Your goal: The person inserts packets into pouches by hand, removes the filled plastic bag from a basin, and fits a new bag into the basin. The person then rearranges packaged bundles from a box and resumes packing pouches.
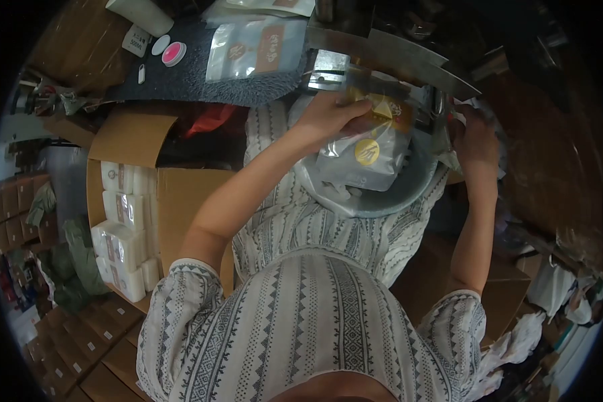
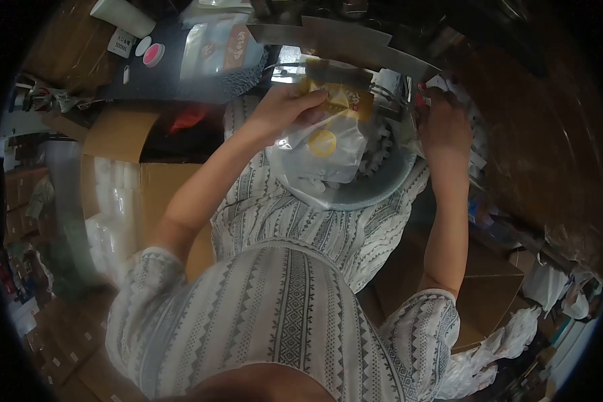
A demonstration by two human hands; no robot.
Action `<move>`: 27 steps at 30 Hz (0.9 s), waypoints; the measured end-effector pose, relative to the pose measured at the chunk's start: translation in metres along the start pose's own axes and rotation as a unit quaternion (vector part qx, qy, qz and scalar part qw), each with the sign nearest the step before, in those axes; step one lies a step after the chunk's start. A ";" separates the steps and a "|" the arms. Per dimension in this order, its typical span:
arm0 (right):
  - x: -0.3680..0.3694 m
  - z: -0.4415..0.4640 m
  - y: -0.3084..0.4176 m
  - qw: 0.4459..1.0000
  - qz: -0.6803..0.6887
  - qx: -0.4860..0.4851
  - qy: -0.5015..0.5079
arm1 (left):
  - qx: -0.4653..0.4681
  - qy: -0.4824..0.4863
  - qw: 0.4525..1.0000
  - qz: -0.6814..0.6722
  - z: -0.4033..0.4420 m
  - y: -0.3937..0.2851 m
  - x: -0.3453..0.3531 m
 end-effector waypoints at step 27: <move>-0.019 -0.011 0.110 0.912 0.320 -0.253 0.050 | 0.310 -0.016 0.838 0.449 -0.082 -0.031 -0.022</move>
Point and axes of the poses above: each hand's wrist, its own z-axis towards the middle knuckle, its own x-axis out of the palm, y = z × x, the point moved 5 cm from there along z, towards the middle knuckle, and after that the axes turned 12 degrees about -z, right-handed, at the moved point
